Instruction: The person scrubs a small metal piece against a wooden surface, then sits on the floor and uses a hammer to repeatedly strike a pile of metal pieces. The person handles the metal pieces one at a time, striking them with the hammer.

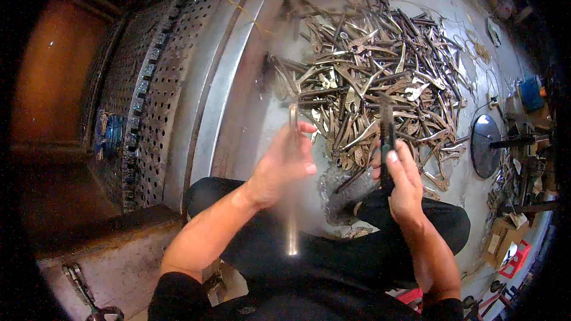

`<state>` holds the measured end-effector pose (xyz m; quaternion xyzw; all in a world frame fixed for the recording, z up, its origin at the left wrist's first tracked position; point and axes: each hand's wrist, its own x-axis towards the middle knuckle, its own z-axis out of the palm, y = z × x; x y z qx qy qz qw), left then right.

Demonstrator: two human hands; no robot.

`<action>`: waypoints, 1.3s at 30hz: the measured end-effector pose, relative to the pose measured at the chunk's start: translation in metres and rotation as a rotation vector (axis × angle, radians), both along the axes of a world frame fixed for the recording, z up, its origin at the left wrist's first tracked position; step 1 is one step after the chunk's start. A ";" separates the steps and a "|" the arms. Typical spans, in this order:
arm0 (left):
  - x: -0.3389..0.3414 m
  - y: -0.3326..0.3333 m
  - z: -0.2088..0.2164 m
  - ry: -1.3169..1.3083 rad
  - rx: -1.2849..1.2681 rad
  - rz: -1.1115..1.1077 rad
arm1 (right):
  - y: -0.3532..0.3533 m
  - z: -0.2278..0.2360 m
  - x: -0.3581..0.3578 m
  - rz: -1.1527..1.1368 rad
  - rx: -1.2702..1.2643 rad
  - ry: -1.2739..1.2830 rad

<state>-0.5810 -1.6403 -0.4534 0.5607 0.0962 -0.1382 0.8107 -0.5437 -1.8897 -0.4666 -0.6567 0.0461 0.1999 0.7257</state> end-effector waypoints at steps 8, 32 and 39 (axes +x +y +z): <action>-0.011 0.017 -0.004 0.067 -0.585 -0.114 | 0.022 -0.003 -0.013 0.235 0.114 0.086; -0.015 0.000 -0.005 0.079 -0.045 -0.260 | 0.055 0.060 -0.008 0.419 -0.352 -0.048; -0.023 -0.018 0.002 -0.133 -0.126 -0.139 | 0.054 0.033 -0.013 0.324 -0.390 -0.438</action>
